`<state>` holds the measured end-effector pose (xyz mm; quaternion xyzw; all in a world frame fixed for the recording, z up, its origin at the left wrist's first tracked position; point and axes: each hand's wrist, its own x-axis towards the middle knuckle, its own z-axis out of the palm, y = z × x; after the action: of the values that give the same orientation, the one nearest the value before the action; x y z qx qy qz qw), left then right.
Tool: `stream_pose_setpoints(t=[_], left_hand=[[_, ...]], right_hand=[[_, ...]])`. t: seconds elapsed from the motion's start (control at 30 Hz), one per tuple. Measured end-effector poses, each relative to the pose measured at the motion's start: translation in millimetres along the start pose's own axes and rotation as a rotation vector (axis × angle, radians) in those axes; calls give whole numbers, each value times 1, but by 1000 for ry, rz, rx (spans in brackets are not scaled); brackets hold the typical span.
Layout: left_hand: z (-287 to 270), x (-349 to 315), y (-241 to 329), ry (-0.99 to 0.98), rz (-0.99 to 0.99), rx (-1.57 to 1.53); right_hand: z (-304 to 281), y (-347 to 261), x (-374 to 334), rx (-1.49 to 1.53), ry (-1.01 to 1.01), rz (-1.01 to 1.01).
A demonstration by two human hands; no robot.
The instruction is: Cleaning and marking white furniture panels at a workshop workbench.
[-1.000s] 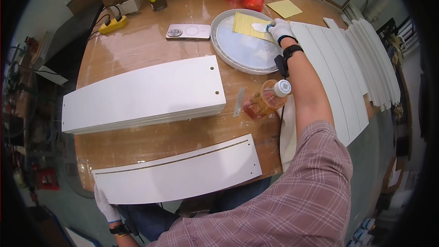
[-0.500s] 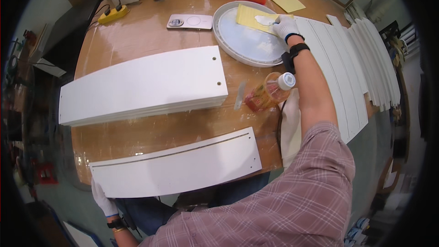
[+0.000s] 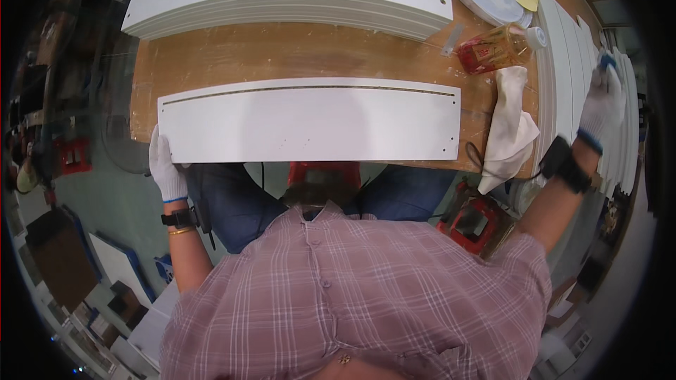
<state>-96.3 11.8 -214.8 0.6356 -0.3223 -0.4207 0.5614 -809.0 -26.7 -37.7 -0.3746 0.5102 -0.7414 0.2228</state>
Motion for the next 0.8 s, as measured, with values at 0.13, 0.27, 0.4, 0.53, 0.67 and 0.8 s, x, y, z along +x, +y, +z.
stream_pose_setpoints(t=[0.13,0.27,0.4,0.53,0.67,0.8], left_hand=[[-12,2,-5,-2,40,-30],[-26,4,-10,-31,10,-75],[-35,3,1,-100,-67,-98],[-20,-18,26,3,38,-15],[-28,-24,36,-30,20,-35],[-20,-32,51,-12,48,-13]], right_hand=[[81,-2,-156,-211,-141,146],[130,40,-227,-263,-394,126],[152,60,-238,-544,-507,-27],[168,68,-234,-660,-592,-242],[169,78,-230,-724,-656,-326],[168,83,-230,-783,-659,-365]])
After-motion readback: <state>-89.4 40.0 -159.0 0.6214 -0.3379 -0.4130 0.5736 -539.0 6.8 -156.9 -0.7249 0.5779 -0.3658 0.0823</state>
